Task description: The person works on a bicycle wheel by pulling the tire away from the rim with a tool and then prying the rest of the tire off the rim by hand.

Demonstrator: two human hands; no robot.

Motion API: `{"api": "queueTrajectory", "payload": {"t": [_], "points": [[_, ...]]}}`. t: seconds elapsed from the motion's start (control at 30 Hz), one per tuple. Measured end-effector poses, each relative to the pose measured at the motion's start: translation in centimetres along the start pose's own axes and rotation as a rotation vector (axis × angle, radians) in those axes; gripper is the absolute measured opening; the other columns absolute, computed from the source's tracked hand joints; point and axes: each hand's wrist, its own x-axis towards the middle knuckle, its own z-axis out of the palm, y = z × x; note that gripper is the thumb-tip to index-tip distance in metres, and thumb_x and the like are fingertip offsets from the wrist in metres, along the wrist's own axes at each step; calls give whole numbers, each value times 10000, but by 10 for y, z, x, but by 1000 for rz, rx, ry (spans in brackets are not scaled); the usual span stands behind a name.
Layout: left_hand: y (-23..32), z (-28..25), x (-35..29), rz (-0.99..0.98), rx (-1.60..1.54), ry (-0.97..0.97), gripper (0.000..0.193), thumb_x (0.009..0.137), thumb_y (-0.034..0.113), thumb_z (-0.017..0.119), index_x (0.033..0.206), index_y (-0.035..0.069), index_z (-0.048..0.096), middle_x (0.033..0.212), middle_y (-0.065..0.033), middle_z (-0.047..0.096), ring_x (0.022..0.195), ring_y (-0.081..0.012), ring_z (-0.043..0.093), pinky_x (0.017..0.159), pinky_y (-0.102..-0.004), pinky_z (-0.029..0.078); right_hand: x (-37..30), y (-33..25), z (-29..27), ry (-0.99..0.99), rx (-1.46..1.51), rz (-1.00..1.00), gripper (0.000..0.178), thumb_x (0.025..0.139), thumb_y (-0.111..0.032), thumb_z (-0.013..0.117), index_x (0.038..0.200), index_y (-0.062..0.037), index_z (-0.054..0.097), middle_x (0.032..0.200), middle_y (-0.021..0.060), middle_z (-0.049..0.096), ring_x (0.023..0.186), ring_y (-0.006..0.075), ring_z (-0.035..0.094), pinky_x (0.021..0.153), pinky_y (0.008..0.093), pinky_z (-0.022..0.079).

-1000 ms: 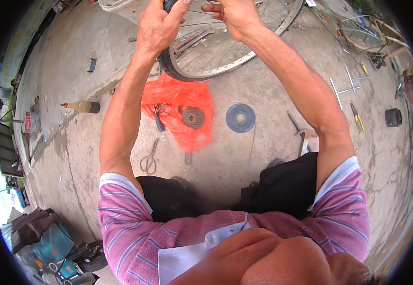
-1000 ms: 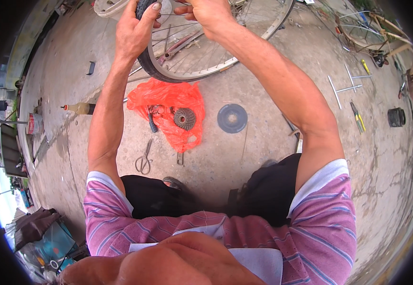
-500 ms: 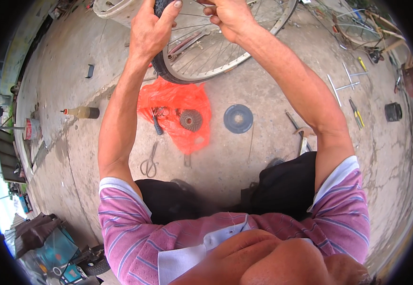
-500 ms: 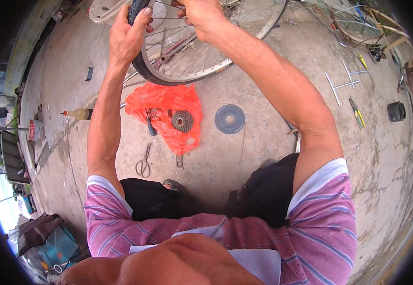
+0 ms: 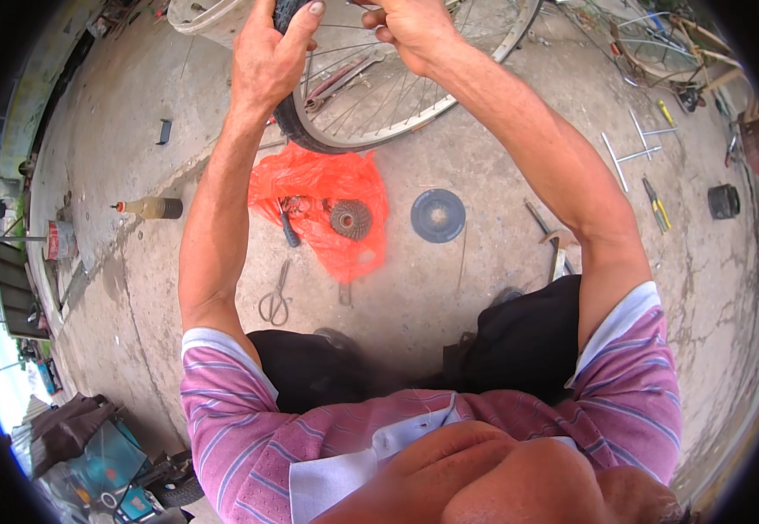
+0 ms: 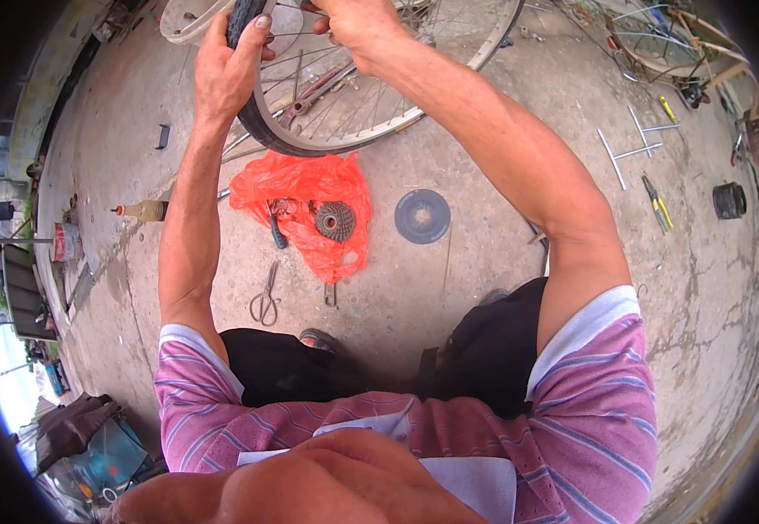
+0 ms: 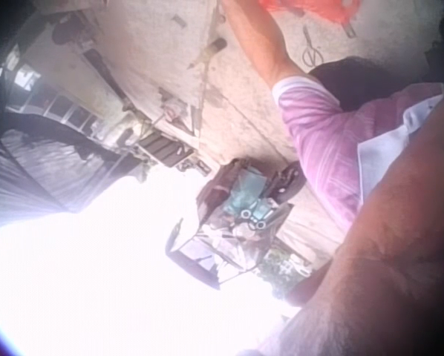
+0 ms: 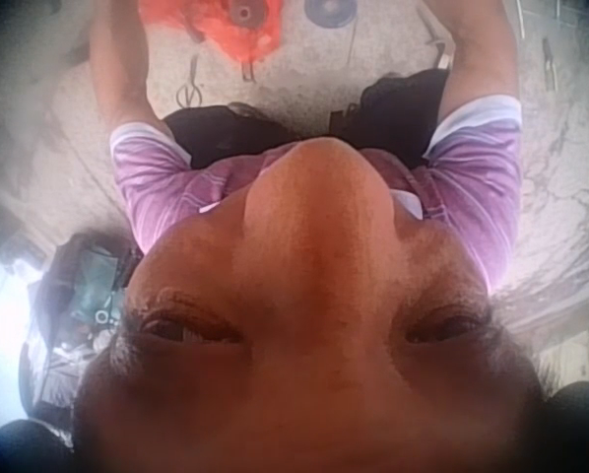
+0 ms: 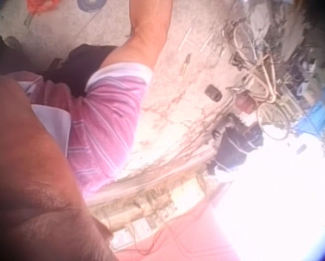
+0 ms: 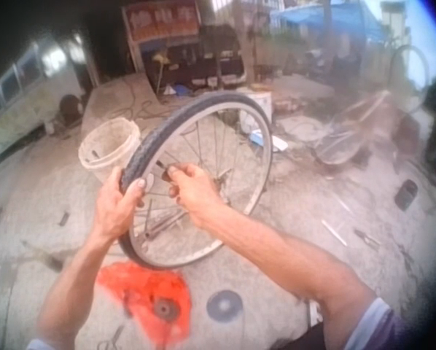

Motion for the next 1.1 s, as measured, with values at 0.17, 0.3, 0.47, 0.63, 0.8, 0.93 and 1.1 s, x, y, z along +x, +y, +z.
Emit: {"api": "queueTrajectory", "payload": {"t": [0.17,0.3,0.47,0.63,0.8,0.93,1.1], "points": [[4,-1,0,-5,32,-8,248,977,224,664,1093,9,619,796,-68,683,671,-147,658,629,-316,527,0,-3,-1,-17,-58,16,241,1023,-241,612,1152,-41,652,858,26,661,616,85,533,501,234,400],[9,1,-1,-31,47,16,240,975,218,654,1081,6,617,783,-75,679,665,-152,657,625,-324,523,2,-2,-1,-8,-78,15,237,1018,-244,614,1138,-45,661,820,22,652,598,86,523,498,235,395],[6,0,1,-40,102,18,258,974,226,655,1088,-1,615,781,-83,681,667,-157,661,626,-325,525,5,2,-2,-17,-57,12,232,1014,-243,616,1130,-49,664,810,20,649,594,90,519,494,244,389],[15,1,-1,-35,112,19,252,973,233,660,1077,8,614,792,-82,682,674,-157,664,626,-328,526,5,2,-2,-12,-51,3,208,1012,-225,612,1111,-51,672,826,22,659,610,96,533,505,251,400],[12,0,-2,-18,87,12,251,975,239,662,1070,12,613,788,-81,677,676,-155,661,636,-329,527,10,8,-1,-43,63,-48,163,1011,-178,618,1075,-41,681,867,30,684,652,101,566,533,247,414],[13,3,-2,-13,97,25,238,979,240,660,1051,19,612,789,-77,678,670,-158,657,634,-323,523,14,13,-3,-28,7,-91,165,1012,-177,622,1075,-37,684,871,29,683,662,100,570,530,247,408],[-14,-4,0,17,62,-21,337,999,314,661,1130,5,627,853,-70,701,715,-145,684,674,-298,539,8,5,1,-44,-59,-82,181,1017,-164,615,1111,-25,683,871,28,682,661,100,575,545,250,418]]}}
